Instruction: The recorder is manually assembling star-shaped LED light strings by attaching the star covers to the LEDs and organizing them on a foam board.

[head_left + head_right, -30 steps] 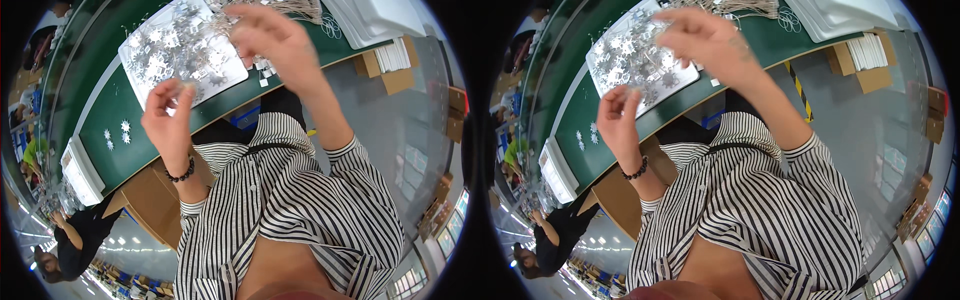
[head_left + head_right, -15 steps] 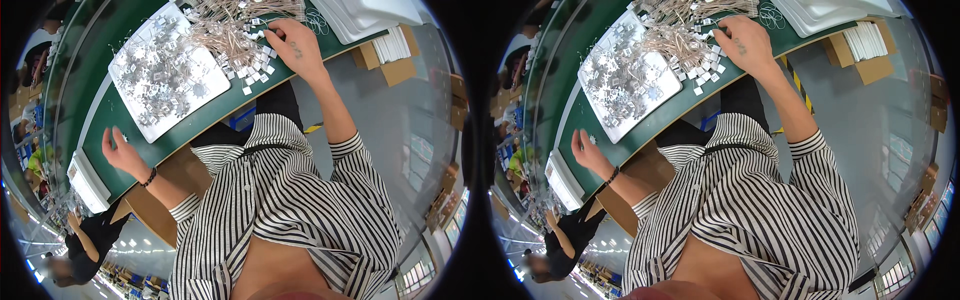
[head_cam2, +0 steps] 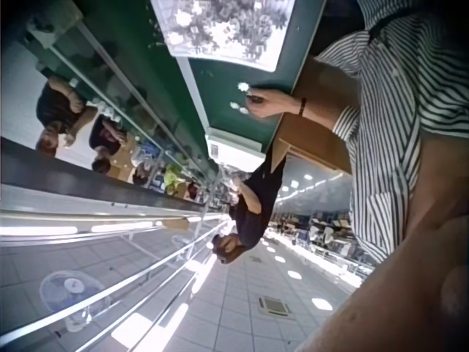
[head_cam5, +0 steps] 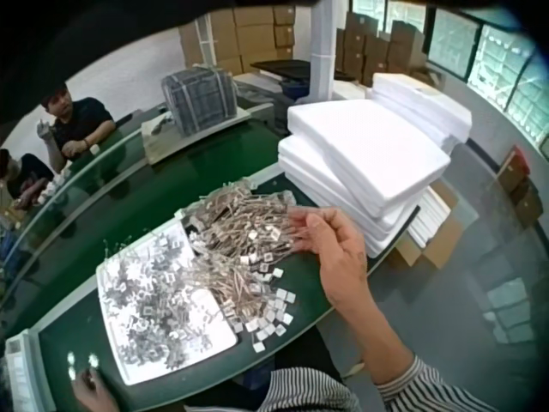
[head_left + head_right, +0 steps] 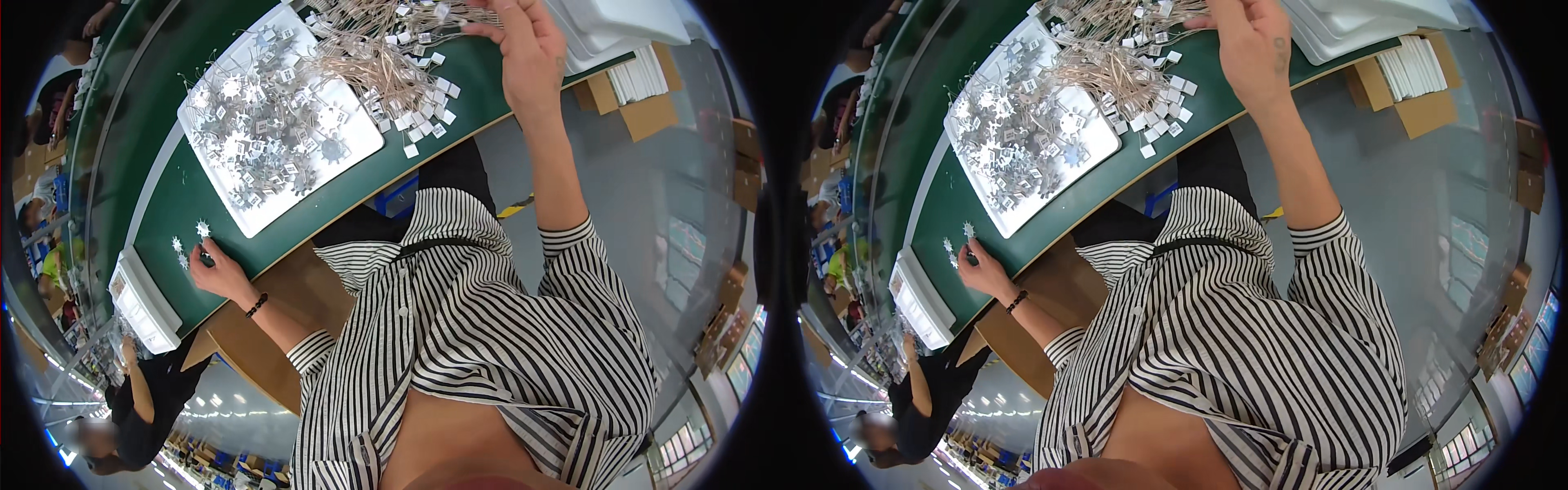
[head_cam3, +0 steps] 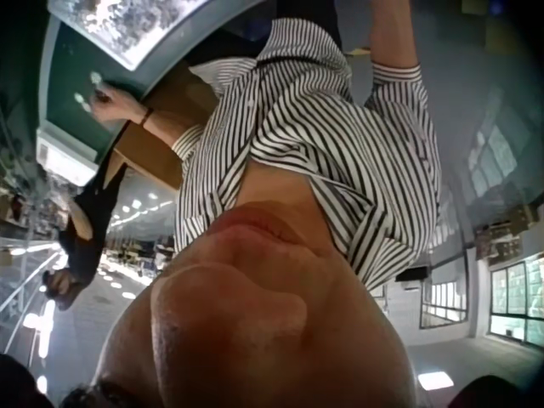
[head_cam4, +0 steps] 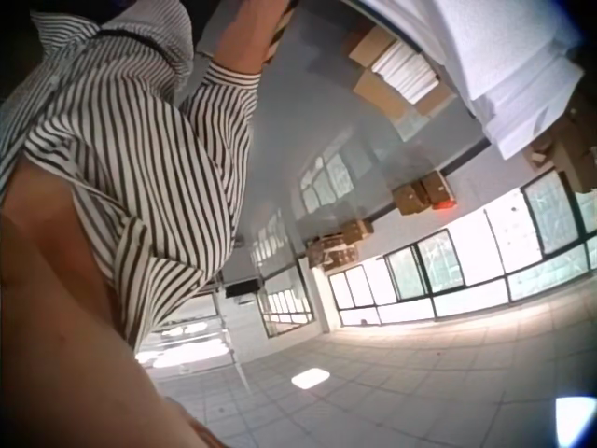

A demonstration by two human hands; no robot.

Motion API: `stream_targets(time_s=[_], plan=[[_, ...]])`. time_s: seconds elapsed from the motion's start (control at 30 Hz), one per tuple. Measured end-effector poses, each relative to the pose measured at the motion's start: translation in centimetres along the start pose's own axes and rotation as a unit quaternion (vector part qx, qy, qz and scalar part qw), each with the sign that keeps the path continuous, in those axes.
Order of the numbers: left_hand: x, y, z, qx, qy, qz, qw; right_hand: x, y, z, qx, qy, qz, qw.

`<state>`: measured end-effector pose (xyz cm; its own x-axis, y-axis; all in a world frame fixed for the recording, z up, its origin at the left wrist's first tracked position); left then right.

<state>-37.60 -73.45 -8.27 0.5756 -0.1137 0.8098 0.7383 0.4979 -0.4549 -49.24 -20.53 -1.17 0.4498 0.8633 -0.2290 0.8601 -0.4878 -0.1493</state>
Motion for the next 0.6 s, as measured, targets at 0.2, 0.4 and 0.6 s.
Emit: stream_targets(time_s=[0.2, 0.4, 0.6], plan=[[1.3, 1.2, 3.1, 0.066, 0.069, 0.032, 0.995, 0.6, -1.5, -3.2, 0.065, 0.465, -0.112, 0.876], [1.4, 1.5, 2.8, 0.08, 0.078, 0.045, 0.993, 0.7, -1.4, -0.7, 0.045, 0.498, -0.325, 0.803], [1.8, 1.3, 4.2, 0.113, 0.083, 0.02, 0.99, 3.8, 1.4, -1.2, -0.05, 0.328, -0.104, 0.938]])
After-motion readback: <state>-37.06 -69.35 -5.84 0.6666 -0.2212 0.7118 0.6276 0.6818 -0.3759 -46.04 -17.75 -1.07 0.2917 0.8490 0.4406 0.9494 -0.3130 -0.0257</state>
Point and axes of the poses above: each hand's wrist, its own y-axis away from the middle knuckle, its own x-axis out of the back of the hand, z = x × y, the point moved 2 cm from there along -y, towards the middle knuckle
